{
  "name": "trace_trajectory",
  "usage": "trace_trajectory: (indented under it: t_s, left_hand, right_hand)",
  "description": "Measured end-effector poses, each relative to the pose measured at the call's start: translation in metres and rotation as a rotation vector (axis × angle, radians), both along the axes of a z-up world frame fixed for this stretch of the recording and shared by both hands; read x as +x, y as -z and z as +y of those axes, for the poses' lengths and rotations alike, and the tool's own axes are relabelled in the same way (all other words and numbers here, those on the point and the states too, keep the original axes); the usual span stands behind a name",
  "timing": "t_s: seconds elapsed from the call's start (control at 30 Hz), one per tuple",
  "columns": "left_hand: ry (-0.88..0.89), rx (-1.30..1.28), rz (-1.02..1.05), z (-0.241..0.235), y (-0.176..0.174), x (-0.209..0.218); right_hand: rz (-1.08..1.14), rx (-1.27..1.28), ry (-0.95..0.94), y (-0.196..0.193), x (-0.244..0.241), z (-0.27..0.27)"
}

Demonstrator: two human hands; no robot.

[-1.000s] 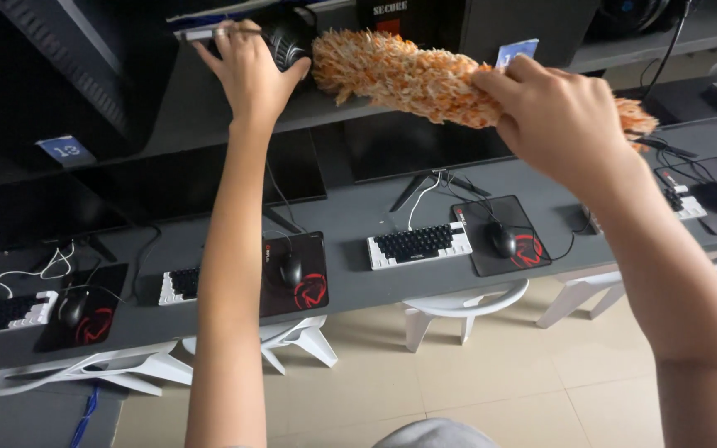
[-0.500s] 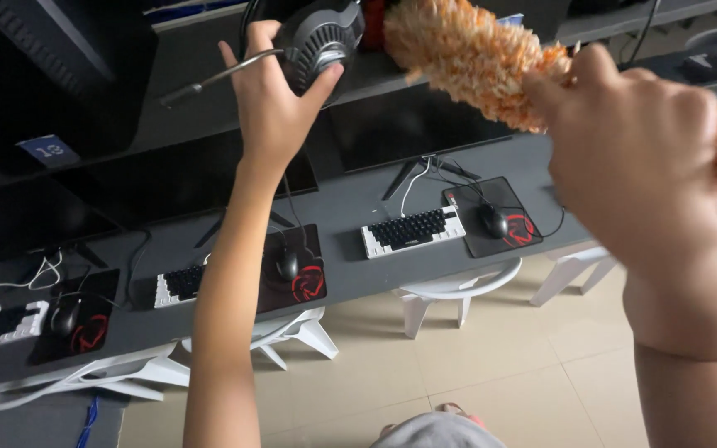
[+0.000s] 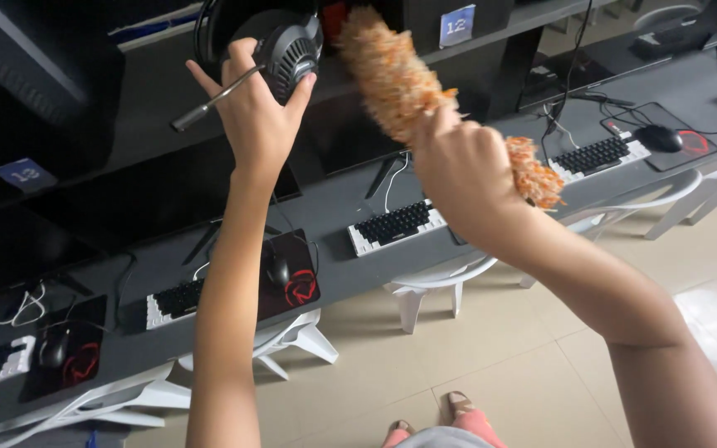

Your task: The person uses a fluffy duster to wipe dust from computer towers, monitors, keyboards, and mousepads in a row of workstations. The person moves along the row, dusting each station's equipment and surfaces.

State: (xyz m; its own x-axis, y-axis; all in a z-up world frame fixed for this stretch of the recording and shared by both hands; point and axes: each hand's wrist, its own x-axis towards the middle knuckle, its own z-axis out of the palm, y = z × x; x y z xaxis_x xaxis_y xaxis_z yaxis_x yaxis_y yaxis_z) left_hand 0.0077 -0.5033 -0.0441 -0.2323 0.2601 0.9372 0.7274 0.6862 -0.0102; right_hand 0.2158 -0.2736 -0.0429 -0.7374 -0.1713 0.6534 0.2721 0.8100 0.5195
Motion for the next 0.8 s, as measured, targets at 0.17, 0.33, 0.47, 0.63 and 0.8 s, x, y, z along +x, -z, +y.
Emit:
trace_trajectory:
  t_s: [0.17, 0.33, 0.47, 0.63, 0.8]
  left_hand:
    - [-0.001, 0.017, 0.053, -0.02, -0.003, 0.001]
    - [-0.043, 0.022, 0.049, -0.045, -0.01, 0.008]
    - [-0.024, 0.048, 0.04, -0.061, -0.024, 0.023]
    - [-0.088, 0.01, 0.056, -0.075, -0.025, 0.019]
    - [-0.124, -0.029, 0.034, -0.08, -0.024, 0.005]
  right_hand:
    - [-0.078, -0.225, -0.42, -0.022, -0.001, -0.012]
    - [-0.096, -0.136, -0.398, -0.016, -0.021, -0.024]
    - [-0.066, -0.281, -0.583, -0.008, -0.082, -0.023]
    - [0.059, -0.095, -0.433, 0.033, -0.206, -0.022]
    - [0.135, -0.325, -0.424, 0.018, -0.274, -0.026]
